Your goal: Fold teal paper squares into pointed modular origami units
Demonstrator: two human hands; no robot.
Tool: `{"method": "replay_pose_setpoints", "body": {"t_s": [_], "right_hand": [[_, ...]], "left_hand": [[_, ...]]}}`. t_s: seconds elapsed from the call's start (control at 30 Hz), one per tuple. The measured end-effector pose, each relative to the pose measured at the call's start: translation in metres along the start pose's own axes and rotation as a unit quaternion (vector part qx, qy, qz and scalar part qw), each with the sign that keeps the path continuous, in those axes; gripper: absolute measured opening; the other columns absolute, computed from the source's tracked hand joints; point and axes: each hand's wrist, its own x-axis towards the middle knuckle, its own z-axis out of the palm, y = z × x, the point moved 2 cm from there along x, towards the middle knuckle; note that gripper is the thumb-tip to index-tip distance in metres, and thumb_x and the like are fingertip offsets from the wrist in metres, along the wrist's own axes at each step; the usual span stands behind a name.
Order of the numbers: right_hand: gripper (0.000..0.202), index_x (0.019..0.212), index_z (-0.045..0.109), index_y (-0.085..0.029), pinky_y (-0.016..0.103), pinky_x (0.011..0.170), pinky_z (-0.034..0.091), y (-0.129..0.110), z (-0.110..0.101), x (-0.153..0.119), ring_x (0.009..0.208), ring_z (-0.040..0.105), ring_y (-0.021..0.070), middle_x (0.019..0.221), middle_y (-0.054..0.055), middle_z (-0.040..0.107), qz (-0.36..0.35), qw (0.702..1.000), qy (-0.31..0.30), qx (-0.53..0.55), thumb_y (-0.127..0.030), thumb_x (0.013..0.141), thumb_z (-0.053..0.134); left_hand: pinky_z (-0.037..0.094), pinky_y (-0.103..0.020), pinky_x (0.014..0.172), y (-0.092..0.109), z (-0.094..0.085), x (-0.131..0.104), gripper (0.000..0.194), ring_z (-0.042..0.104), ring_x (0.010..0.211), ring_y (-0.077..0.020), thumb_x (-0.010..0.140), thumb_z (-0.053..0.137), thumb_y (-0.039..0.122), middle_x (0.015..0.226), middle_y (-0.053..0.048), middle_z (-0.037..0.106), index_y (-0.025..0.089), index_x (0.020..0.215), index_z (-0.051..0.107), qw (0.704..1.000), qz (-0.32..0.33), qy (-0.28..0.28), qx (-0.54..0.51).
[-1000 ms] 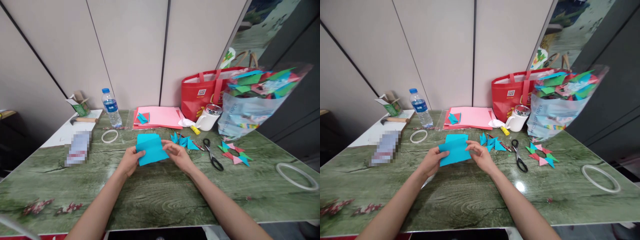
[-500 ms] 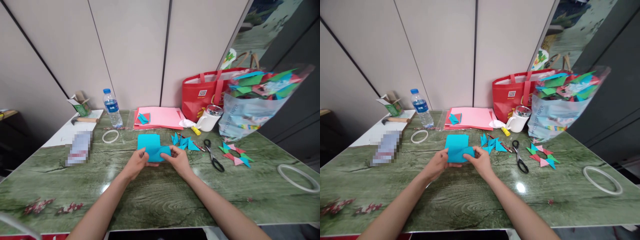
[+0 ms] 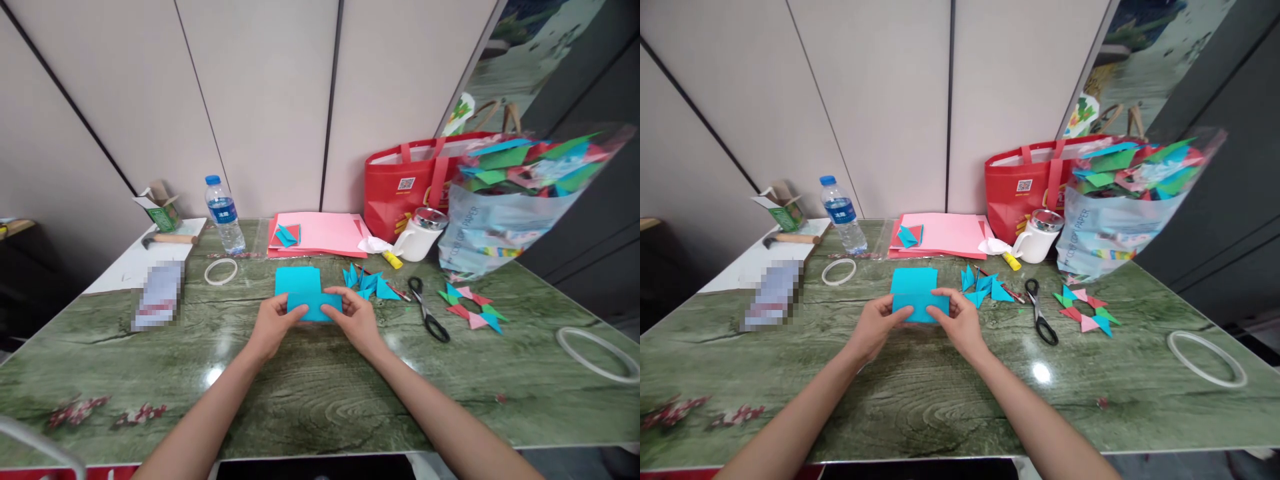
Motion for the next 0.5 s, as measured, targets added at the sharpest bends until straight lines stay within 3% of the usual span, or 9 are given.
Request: {"method": "replay_pose_setpoints", "body": {"t_s": [0.2,0.37,0.5], "right_hand": [[0.030,0.094,0.060,-0.022,0.027,0.055,0.043,-0.0016,-0.0009,-0.0010,0.064,0.054,0.0169,0.078,0.002,0.062,-0.005,1.000,-0.012,-0.017,-0.033,0.067,0.065],[0.023,0.088,0.065,-0.022,0.033,0.071,0.046,-0.0039,-0.0031,0.0011,0.084,0.058,0.0226,0.091,0.003,0.066,-0.019,0.998,-0.020,-0.048,-0.031,0.067,0.065],[0.029,0.092,0.065,-0.022,0.036,0.078,0.047,-0.0071,-0.0035,0.0017,0.088,0.060,0.0233,0.092,0.004,0.068,-0.036,0.999,-0.025,-0.030,-0.032,0.065,0.067]], "left_hand": [[0.053,-0.033,0.064,0.0003,0.0010,-0.0016,0.025,0.061,0.067,-0.0169,0.061,0.070,0.029,0.075,-0.004,0.067,0.011,0.078,0.064,1.000,-0.014,0.022,-0.002],[0.053,-0.033,0.063,-0.0020,0.0003,-0.0008,0.027,0.061,0.068,-0.0178,0.060,0.070,0.029,0.077,-0.005,0.068,0.011,0.080,0.065,1.000,-0.016,0.025,0.006],[0.053,-0.036,0.064,-0.0045,0.0011,-0.0004,0.031,0.062,0.069,-0.0190,0.059,0.071,0.029,0.078,-0.004,0.068,0.012,0.084,0.065,1.000,-0.017,0.004,0.006]]}}
